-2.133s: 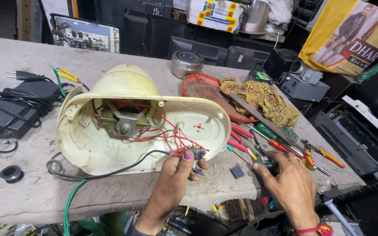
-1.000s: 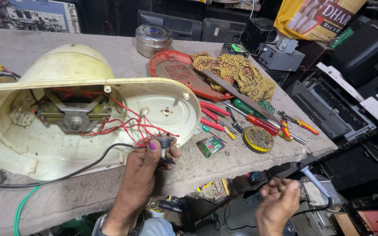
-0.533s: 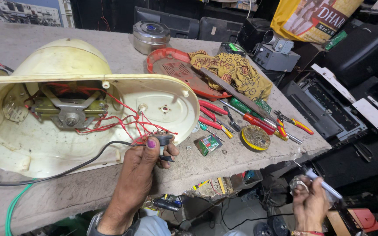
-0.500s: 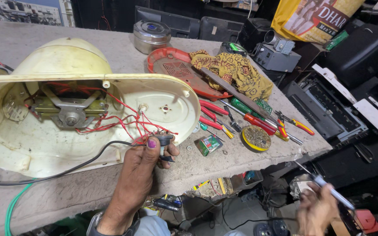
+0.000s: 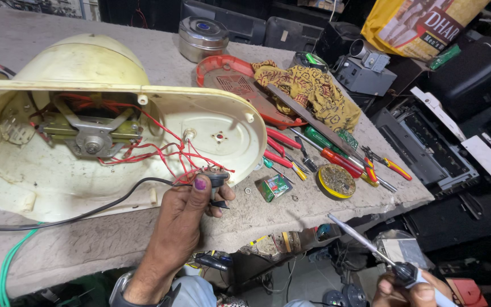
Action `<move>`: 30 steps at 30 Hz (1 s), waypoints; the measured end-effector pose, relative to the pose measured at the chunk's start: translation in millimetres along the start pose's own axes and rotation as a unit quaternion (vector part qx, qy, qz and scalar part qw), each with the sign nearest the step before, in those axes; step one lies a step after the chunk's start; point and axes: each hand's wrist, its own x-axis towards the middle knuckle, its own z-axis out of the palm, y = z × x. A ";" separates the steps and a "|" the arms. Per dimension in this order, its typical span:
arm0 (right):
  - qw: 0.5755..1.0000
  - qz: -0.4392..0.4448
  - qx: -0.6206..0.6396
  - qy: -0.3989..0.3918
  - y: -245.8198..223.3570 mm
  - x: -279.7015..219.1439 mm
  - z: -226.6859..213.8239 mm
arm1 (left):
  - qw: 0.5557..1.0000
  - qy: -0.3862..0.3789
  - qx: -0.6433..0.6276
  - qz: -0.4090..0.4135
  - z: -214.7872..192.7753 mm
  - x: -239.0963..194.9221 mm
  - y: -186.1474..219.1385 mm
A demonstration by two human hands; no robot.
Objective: The person repairs an electronic device by manipulating wires and components inside a beige plastic housing. They use a screwdriver and pliers to adjust connections and secure parts, then close the housing.
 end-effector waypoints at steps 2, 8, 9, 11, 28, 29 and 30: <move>0.992 0.107 0.030 -0.065 -16.8 7.4 25.2 | 1.000 -0.007 -0.002 0.004 0.1 0.8 -0.9; 0.946 -0.257 -0.100 0.168 1.6 -40.0 129.0 | 1.000 -0.003 -0.001 0.018 1.1 0.1 -0.9; 0.938 -0.283 -0.094 0.177 -0.8 -41.2 141.7 | 1.000 -0.003 0.000 0.019 1.4 0.1 -0.1; 0.926 -0.317 -0.078 0.187 -6.4 -42.8 162.9 | 1.000 -0.003 0.003 0.019 1.9 0.1 1.3; 0.931 -0.294 -0.089 0.198 -16.5 -41.5 180.9 | 1.000 -0.015 0.003 0.025 2.8 -0.6 6.3; 0.925 -0.301 -0.092 0.214 -16.6 -40.5 180.7 | 0.999 -0.017 0.005 0.027 2.6 -0.5 6.1; 0.918 -0.308 -0.095 0.231 -16.1 -39.3 180.7 | 1.000 -0.016 0.003 0.024 2.4 -0.6 5.8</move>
